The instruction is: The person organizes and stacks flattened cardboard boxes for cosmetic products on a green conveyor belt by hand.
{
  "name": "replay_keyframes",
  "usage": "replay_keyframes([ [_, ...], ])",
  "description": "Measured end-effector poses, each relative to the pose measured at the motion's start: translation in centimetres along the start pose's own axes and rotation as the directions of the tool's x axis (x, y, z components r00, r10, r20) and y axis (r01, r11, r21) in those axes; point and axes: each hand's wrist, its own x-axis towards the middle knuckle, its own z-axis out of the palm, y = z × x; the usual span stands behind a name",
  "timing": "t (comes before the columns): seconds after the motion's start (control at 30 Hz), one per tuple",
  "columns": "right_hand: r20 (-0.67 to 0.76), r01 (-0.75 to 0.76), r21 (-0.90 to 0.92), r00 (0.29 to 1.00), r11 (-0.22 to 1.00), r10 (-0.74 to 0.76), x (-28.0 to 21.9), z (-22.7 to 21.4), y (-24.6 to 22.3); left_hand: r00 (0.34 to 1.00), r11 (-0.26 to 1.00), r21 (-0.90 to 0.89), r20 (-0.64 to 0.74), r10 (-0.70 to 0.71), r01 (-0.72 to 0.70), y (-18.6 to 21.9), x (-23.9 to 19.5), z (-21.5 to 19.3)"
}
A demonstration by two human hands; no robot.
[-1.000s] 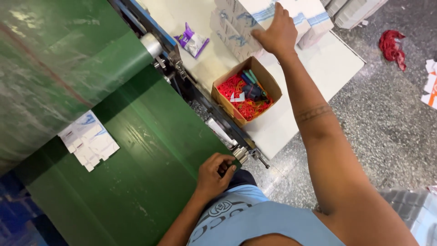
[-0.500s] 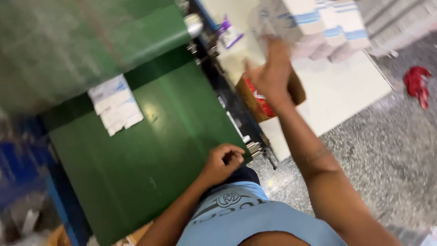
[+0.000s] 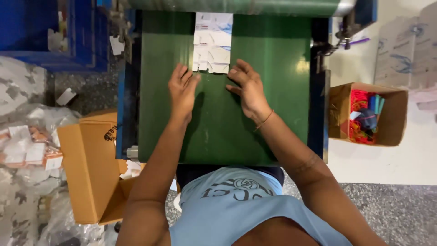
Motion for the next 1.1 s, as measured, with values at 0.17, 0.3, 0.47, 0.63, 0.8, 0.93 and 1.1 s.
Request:
replay_keyframes([
  [0.17,-0.059,0.036,0.082,0.998,0.996,-0.031,3.8,1.9,-0.2,0.994,0.993,0.049,0.028,-0.105,0.104,3.1,6.5,2.7],
  [0.3,-0.155,0.126,-0.089,0.978,0.988,-0.139,9.4,4.6,-1.4,0.997,0.998,-0.048,0.065,-0.029,0.032,0.1,13.3,5.4],
  [0.47,-0.230,0.522,-0.347,0.758,0.779,-0.611,14.5,3.6,0.3,0.958,0.865,0.477,-0.144,0.248,-0.152,1.4,15.1,8.0],
  [0.63,-0.120,0.508,-0.300,0.819,0.807,-0.561,12.1,4.9,-0.9,0.937,0.783,0.567,-0.053,0.344,-0.255,1.9,14.0,7.4],
  [0.8,-0.190,0.530,-0.452,0.729,0.718,-0.658,13.2,3.6,1.1,0.929,0.744,0.613,-0.045,0.366,-0.264,1.6,13.7,7.7],
  [0.93,-0.172,0.555,-0.541,0.662,0.632,-0.729,13.3,3.2,1.1,0.932,0.782,0.537,0.023,0.361,-0.316,1.5,13.7,7.3],
  [1.1,-0.153,0.484,-0.583,0.723,0.652,-0.674,12.0,2.7,2.0,0.910,0.785,0.477,0.086,0.406,-0.395,1.7,12.5,6.7],
])
